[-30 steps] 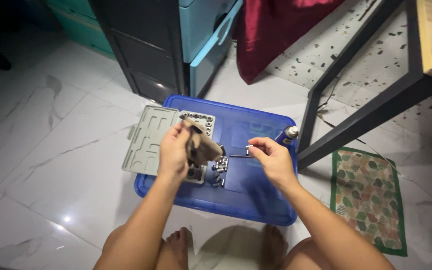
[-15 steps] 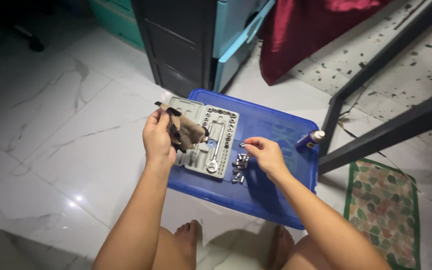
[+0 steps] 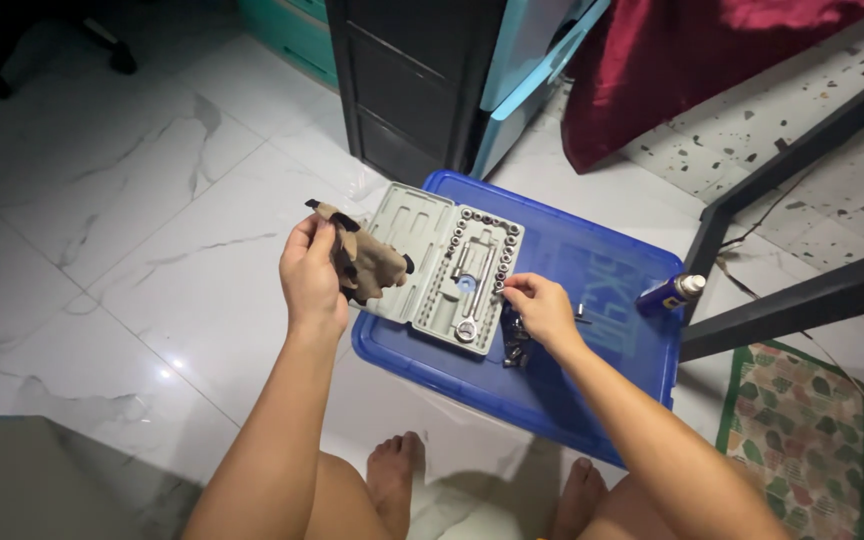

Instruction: The person sits on the floor and wipes small metal tool bits with a cloth. They pick up each bit individually, rub it with the cloth, and place it back on a blue plastic container next to an open tool kit.

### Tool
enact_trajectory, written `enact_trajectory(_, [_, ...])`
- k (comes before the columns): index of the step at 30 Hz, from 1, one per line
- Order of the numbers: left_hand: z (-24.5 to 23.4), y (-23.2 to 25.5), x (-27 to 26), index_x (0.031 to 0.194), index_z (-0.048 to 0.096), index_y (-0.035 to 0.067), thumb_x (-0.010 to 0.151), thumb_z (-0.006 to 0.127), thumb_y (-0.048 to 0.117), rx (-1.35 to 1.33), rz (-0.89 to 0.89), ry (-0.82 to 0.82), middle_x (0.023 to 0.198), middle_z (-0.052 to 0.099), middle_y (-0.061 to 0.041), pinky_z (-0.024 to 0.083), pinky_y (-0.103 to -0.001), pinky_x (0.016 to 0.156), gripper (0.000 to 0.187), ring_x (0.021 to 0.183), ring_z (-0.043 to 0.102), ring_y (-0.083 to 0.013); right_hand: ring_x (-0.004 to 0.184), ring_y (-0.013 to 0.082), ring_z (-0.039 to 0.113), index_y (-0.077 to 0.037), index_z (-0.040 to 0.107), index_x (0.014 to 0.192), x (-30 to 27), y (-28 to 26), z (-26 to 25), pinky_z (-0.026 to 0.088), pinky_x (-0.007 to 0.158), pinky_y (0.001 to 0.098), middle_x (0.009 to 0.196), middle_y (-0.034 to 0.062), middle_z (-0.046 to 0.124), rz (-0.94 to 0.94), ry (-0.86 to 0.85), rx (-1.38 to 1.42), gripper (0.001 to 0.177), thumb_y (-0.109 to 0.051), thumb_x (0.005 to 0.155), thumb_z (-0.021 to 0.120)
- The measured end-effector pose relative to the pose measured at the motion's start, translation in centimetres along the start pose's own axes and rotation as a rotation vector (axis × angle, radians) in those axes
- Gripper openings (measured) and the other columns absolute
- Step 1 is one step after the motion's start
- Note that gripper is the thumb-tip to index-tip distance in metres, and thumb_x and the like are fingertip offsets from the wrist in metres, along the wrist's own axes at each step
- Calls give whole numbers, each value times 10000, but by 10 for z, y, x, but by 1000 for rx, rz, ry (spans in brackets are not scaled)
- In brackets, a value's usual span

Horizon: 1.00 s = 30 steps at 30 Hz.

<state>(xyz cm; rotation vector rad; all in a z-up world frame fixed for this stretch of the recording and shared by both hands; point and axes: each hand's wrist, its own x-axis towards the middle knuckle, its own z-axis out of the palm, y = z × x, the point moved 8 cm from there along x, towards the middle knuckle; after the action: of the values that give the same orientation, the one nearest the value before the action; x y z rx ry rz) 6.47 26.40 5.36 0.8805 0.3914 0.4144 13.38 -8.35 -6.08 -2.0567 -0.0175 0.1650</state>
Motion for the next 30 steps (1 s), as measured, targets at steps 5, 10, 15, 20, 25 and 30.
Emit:
enact_trajectory(5, [-9, -1, 4, 1131, 600, 1, 1048, 574, 136, -28, 46, -57, 903, 636, -34, 470, -251, 743, 160, 765, 568, -99, 784, 124, 722, -17, 753, 1041, -2, -12, 3, 570, 728, 297, 889, 80, 777, -114, 49, -67, 195, -139, 891, 730])
enact_trajectory(10, [-6, 1, 1, 1109, 601, 4, 1054, 569, 142, -26, 42, -86, 862, 623, -39, 469, -248, 730, 151, 735, 561, -104, 802, 165, 732, -24, 757, 1023, -8, -30, -1, 572, 741, 312, 936, 92, 755, -179, 84, -173, 185, -143, 882, 737])
enact_trajectory(15, [-4, -4, 3, 1107, 607, 2, 1052, 572, 137, -8, 53, -87, 845, 618, -24, 457, -238, 721, 150, 728, 557, -92, 777, 187, 708, -15, 754, 1016, -12, -43, 0, 560, 723, 321, 925, 101, 727, -287, 68, -238, 183, -126, 871, 736])
enact_trajectory(20, [3, -4, 2, 1119, 605, -6, 1054, 569, 132, -10, 52, -85, 821, 615, -16, 451, -229, 696, 156, 709, 551, -80, 764, 177, 701, -20, 749, 1015, -12, -48, 0, 556, 710, 321, 918, 99, 723, -268, 73, -185, 172, -128, 883, 721])
enact_trajectory(25, [3, -12, 7, 1133, 613, -8, 1040, 575, 134, -5, 53, -68, 768, 618, -24, 437, -224, 604, 174, 642, 557, -83, 738, 193, 662, -32, 753, 1019, 2, -76, 9, 539, 705, 331, 897, 108, 721, -334, 86, -197, 177, -139, 880, 724])
enact_trajectory(30, [8, -16, 7, 1103, 638, -4, 1028, 591, 133, -18, 59, -67, 737, 629, -29, 442, -231, 559, 162, 596, 567, -90, 774, 285, 659, -51, 760, 979, 29, -109, 46, 525, 736, 398, 928, 129, 703, -402, 76, -339, 168, -167, 860, 733])
